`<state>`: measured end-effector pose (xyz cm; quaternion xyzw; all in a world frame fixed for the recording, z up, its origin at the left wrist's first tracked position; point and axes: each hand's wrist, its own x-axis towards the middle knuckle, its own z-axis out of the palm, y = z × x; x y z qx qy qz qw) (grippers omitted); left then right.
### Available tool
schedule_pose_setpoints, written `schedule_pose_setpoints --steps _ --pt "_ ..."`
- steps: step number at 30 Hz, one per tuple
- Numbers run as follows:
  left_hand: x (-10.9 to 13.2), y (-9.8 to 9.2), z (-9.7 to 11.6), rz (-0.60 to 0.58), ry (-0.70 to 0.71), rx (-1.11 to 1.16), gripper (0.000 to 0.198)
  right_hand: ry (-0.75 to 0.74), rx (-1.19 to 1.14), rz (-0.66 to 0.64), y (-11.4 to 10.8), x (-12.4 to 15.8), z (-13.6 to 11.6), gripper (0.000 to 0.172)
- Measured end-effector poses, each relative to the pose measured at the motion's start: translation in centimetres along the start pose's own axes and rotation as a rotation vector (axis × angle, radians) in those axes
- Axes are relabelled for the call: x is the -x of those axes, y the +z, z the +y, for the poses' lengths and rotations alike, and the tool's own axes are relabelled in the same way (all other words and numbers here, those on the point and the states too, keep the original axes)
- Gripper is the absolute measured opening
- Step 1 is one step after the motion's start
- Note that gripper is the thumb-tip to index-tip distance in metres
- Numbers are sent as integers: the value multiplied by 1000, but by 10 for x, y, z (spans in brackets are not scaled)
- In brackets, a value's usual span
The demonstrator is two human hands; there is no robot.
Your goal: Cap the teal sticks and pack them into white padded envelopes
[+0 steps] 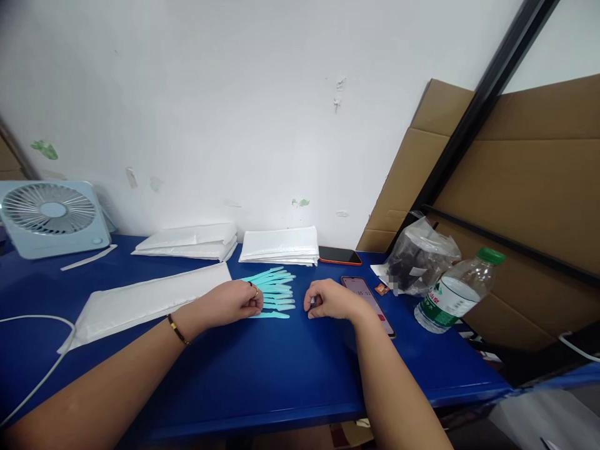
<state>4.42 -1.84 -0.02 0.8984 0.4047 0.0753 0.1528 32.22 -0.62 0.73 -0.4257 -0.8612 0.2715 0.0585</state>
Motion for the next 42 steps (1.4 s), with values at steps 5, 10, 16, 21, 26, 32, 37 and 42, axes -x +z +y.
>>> schedule_pose_setpoints --steps 5,10,16,21,26,32,37,42 --pt "2 -1 5 -36 9 43 15 98 -1 4 0 1 8 28" --pt "1 1 10 -25 -22 59 12 114 -106 -70 3 -1 -3 17" --pt "-3 9 8 -5 -22 77 13 -5 -99 -10 16 -10 -21 21" --pt "-9 15 8 -7 -45 100 12 -46 -112 1 25 -17 -18 24" --pt "-7 16 4 105 -12 16 41 -129 27 163 21 -15 -20 36" --pt "-10 12 -13 146 -195 -114 112 -128 34 154 14 -28 -2 116" --pt "-17 8 -6 70 -75 -27 73 -150 8 65 13 -43 9 115" --pt "-15 12 16 94 -9 -86 39 -176 84 131 18 -36 -3 75"
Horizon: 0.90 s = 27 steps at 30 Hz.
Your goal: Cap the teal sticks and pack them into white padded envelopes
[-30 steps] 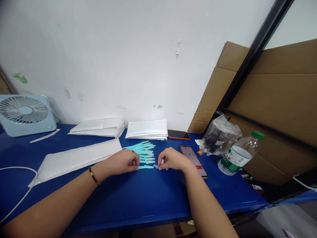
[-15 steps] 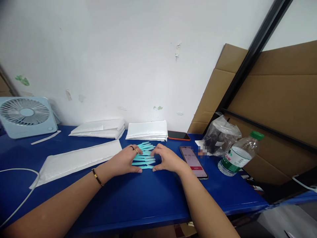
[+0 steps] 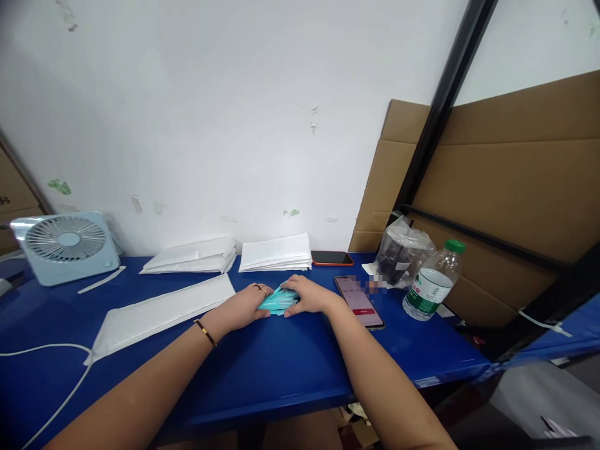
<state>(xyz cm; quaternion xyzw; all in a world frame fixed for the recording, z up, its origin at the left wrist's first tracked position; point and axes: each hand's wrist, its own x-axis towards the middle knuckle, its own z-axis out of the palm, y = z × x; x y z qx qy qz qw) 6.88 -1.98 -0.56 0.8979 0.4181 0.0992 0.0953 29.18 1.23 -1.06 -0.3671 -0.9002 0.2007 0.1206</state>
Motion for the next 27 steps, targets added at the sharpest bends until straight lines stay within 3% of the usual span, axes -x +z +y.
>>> schedule_pose_setpoints --steps 3,11,14,17,19,21,24,27 --pt "1 6 12 27 28 -118 25 13 71 34 2 4 -13 56" --pt "-11 17 28 -11 -110 -146 26 119 525 -3 13 2 -46 30" --pt "-10 18 27 46 -129 -90 24 182 619 -6 1 7 -62 31" --pt "-8 14 32 151 -142 -22 27 165 590 29 -38 15 -87 36" --pt "-8 13 40 276 -134 120 27 100 471 75 -68 20 -108 57" --pt "-9 13 51 434 -137 365 28 41 370 180 -89 20 -129 59" --pt "-11 18 64 585 -198 692 27 60 331 328 -88 11 -149 53" --pt "-10 27 68 585 -255 802 17 119 327 240 -59 1 -149 66"
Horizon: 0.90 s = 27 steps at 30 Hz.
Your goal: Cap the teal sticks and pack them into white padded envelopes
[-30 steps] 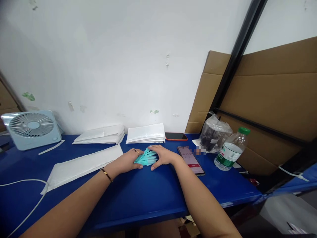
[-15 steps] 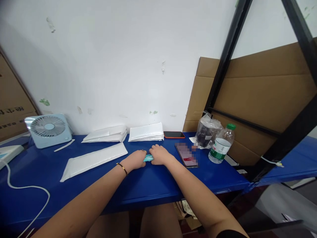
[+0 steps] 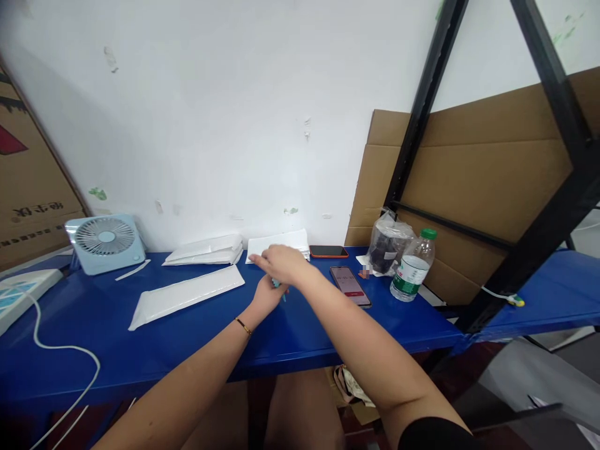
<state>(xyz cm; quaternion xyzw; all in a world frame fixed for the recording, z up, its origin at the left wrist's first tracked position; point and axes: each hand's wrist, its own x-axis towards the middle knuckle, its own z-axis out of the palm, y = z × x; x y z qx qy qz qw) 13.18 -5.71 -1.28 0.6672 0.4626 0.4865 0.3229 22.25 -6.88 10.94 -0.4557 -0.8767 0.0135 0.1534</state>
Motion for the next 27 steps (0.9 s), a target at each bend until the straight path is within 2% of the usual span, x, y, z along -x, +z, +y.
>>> schedule_pose_setpoints --steps 2,4,8,11,12,14,15,16,18,20,21,24,27 --pt "2 1 -6 -10 -21 11 15 16 -21 -22 18 0 -1 68" --pt "3 0 -11 -14 -31 20 17 1 -69 7 28 1 1 65" --pt "4 -3 -13 -52 -37 40 20 -39 -226 22 24 1 6 54" --pt "5 -4 -7 -124 -32 85 25 -14 -551 115 18 6 17 44" --pt "6 -5 -3 -136 -36 105 28 13 -690 174 18 9 22 48" --pt "7 -4 5 -128 -26 110 29 78 -942 238 24 16 30 72" --pt "7 -3 8 -123 -3 88 26 99 -1034 224 30 21 32 82" --pt "7 -2 12 -122 27 54 22 103 -1103 183 37 25 32 83" --pt "7 0 17 -136 93 4 23 98 -1172 141 53 31 27 62" --pt "9 2 18 -153 123 4 31 124 -1166 206 69 35 19 38" --pt "10 2 17 -155 118 13 33 143 -1137 255 76 36 15 32" --pt "17 1 11 -203 22 41 31 240 -1013 363 91 37 8 25" --pt "24 -2 6 -323 -122 75 23 335 -1002 401 94 39 10 25"
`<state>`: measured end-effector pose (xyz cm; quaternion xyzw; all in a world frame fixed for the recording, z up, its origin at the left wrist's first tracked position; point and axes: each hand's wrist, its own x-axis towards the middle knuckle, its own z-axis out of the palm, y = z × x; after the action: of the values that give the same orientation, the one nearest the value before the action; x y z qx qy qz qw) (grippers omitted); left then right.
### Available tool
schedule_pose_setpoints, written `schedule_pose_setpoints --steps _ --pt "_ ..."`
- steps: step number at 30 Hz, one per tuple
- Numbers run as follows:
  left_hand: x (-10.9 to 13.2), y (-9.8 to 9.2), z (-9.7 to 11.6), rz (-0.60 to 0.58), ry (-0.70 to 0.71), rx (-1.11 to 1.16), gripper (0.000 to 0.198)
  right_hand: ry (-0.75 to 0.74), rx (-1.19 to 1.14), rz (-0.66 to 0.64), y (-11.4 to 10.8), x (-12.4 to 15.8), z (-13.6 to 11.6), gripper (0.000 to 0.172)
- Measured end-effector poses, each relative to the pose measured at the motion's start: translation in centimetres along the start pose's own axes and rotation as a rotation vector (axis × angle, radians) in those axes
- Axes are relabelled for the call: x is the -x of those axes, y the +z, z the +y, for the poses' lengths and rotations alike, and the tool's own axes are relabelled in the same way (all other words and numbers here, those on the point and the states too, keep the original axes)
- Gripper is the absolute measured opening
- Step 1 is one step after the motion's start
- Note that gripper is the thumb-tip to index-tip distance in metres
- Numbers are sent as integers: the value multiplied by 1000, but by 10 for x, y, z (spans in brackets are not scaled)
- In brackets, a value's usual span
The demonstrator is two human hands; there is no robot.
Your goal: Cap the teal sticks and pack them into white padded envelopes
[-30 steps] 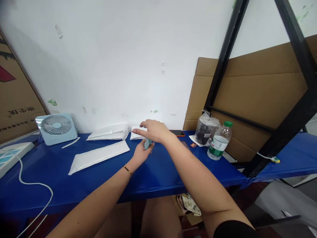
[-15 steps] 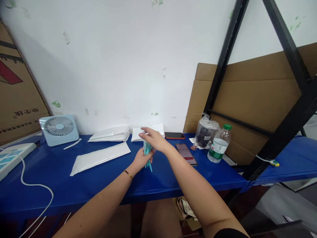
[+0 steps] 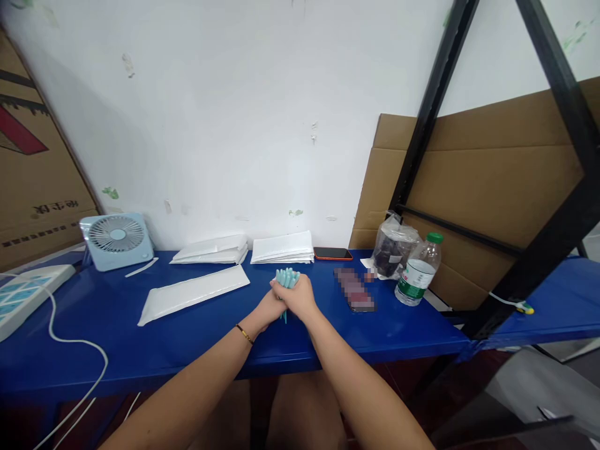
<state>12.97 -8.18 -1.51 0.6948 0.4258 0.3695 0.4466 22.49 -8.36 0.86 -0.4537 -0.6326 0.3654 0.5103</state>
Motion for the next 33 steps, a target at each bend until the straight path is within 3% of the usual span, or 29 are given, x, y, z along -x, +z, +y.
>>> schedule_pose_setpoints --steps 2,6,7,9,11,13,15,17,18,20,22,25,27,29,30,33 --pt "6 -1 0 -112 -71 15 14 2 -109 -109 -6 2 -4 24" --pt "23 -5 8 -420 -175 68 16 49 -346 -639 -18 12 -19 26" --pt "28 -7 11 -503 -186 92 17 54 -367 -708 -19 16 -22 27" --pt "35 -15 15 -562 -139 85 18 21 -379 -679 -21 22 -25 28" --pt "38 -30 14 -446 13 -74 21 -13 -416 -504 -24 26 -24 33" --pt "37 -54 7 -197 164 -395 41 -6 -510 -298 -30 26 -21 36" --pt "33 -84 -6 130 107 -793 56 7 -580 -148 -36 24 -16 33" --pt "29 -114 -20 325 -50 -1094 68 10 -573 -74 -39 21 -8 26" --pt "27 -127 -27 369 -143 -1170 67 19 -549 -61 -38 20 -4 24" --pt "26 -146 -37 333 -254 -1195 49 57 -492 -61 -35 19 6 25" --pt "26 -157 -41 309 -279 -1174 30 102 -468 -63 -30 20 13 26" --pt "29 -163 -31 378 -249 -1164 26 110 -506 -31 -27 21 14 25" --pt "31 -161 -13 537 -173 -1027 27 104 -531 -3 -28 21 9 27" --pt "33 -155 11 809 24 -555 25 123 -532 7 -27 20 4 34" --pt "34 -150 22 889 154 -242 24 144 -530 4 -25 20 2 38" --pt "35 -131 48 857 399 512 25 215 -547 -2 -12 20 -3 48"
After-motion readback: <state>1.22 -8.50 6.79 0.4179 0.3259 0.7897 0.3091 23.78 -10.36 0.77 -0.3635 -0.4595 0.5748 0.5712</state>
